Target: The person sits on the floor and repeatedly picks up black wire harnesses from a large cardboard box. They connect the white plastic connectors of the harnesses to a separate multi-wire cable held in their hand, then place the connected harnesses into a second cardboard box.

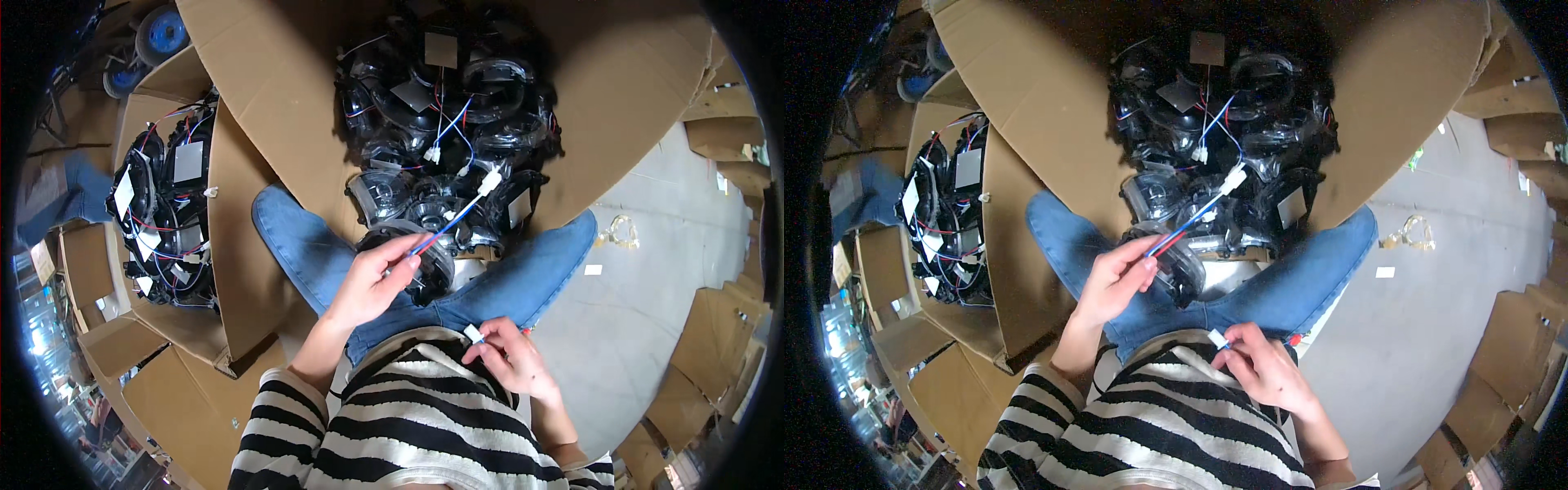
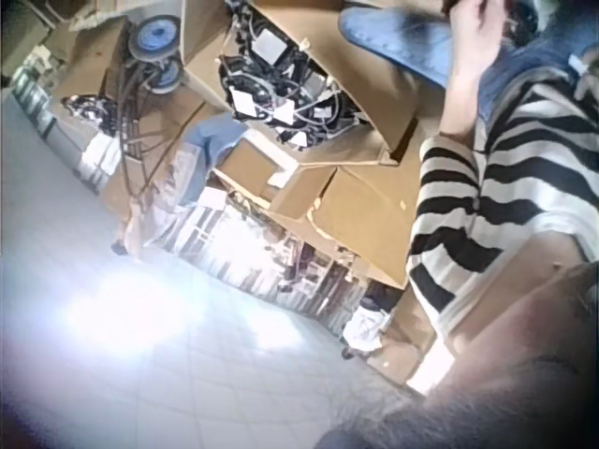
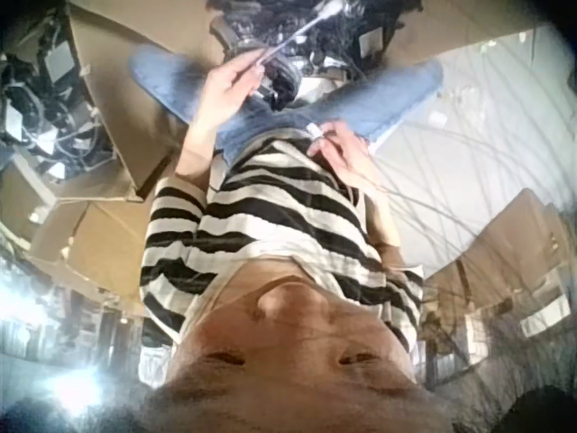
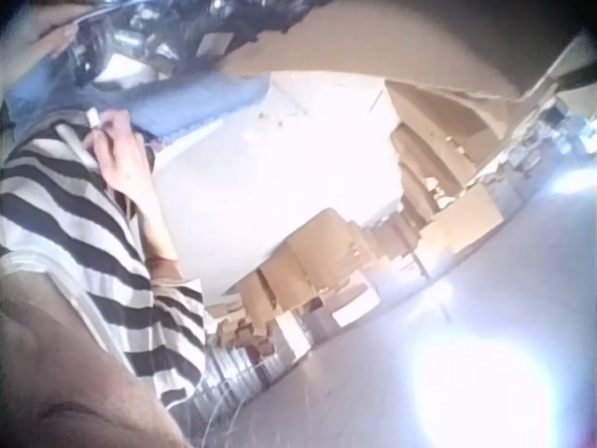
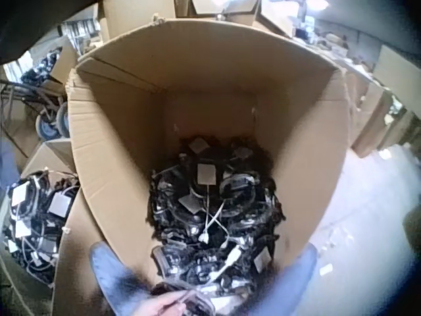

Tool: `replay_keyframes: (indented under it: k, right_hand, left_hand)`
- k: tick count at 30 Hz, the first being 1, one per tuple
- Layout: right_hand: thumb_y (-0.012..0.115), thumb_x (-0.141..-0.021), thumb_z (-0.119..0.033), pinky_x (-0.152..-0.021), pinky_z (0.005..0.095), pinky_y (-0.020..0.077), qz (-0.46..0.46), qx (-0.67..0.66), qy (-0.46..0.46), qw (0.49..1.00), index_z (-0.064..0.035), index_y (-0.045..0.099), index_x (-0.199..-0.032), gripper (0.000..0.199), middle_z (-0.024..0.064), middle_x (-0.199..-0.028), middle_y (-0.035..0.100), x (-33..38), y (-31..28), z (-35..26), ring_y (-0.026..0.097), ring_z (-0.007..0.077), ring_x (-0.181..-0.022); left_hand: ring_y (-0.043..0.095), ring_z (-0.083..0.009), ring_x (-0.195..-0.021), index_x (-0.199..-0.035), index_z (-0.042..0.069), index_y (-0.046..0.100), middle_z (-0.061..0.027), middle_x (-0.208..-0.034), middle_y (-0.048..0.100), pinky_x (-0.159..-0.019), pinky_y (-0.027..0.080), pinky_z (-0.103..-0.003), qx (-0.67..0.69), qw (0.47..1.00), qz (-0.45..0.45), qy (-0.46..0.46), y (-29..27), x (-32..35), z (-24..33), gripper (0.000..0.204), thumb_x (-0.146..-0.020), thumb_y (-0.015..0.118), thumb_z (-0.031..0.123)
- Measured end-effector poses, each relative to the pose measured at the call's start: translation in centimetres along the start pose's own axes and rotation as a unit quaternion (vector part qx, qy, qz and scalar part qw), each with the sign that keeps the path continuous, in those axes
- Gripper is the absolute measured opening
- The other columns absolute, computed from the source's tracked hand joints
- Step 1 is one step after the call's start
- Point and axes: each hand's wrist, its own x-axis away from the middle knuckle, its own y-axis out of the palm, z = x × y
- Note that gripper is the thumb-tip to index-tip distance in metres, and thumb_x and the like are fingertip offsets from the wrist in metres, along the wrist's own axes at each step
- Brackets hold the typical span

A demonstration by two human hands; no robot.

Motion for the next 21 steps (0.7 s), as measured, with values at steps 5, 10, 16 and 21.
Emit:
replay_keyframes:
  k: [5, 10, 16, 21]
  right_hand:
    - [0.050, -0.078, -0.002, -0.050, 0.0248, 0.0426, 0.048, -0.016, -0.056, 0.997, 0.0015, 0.052, -0.085, 0.008, 0.0078, -0.067, 0.059, -0.4, -0.2, 0.5, 0.057, 0.0166, -0.055]
    - [0.054, -0.075, -0.002, -0.051, 0.0263, 0.0424, 0.069, 0.003, -0.085, 0.994, 0.0021, 0.056, -0.082, 0.008, 0.0091, -0.067, 0.057, -1.0, -0.1, 0.0, 0.055, 0.0176, -0.057]
    - [0.056, -0.074, -0.002, -0.051, 0.0292, 0.0411, 0.055, 0.007, -0.123, 0.991, 0.0010, 0.057, -0.080, 0.007, 0.0092, -0.066, 0.056, -1.5, 0.4, -0.8, 0.053, 0.0207, -0.055]
    - [0.058, -0.072, -0.002, -0.048, 0.0295, 0.0385, 0.059, 0.022, -0.173, 0.983, -0.0002, 0.056, -0.077, 0.006, 0.0086, -0.063, 0.054, -2.4, 0.1, -2.0, 0.050, 0.0212, -0.053]
  left_hand:
    - [0.051, -0.0064, -0.075, -0.111, 0.002, 0.050, -0.0060, -0.091, 0.059, -0.067, 0.042, -0.023, -0.023, 0.999, -0.026, 0.007, 0.4, 1.3, -0.1, 0.029, -0.082, 0.051, 0.007]
    - [0.053, -0.0144, -0.071, -0.113, -0.002, 0.046, -0.0096, -0.081, 0.055, -0.065, 0.042, -0.024, 0.033, 0.998, -0.034, -0.039, 0.7, 1.7, 0.4, 0.029, -0.085, 0.044, 0.008]
    - [0.050, -0.0264, -0.069, -0.122, 0.002, 0.034, -0.0136, -0.083, 0.047, -0.061, 0.043, -0.032, -0.170, 0.978, -0.065, 0.104, 0.7, 1.0, 0.1, 0.039, -0.085, 0.042, 0.008]
    - [0.052, -0.0267, -0.070, -0.125, 0.003, 0.028, -0.0105, -0.085, 0.048, -0.060, 0.045, -0.034, -0.342, 0.929, -0.085, 0.112, 0.9, 1.2, 0.2, 0.057, -0.073, 0.051, 0.003]
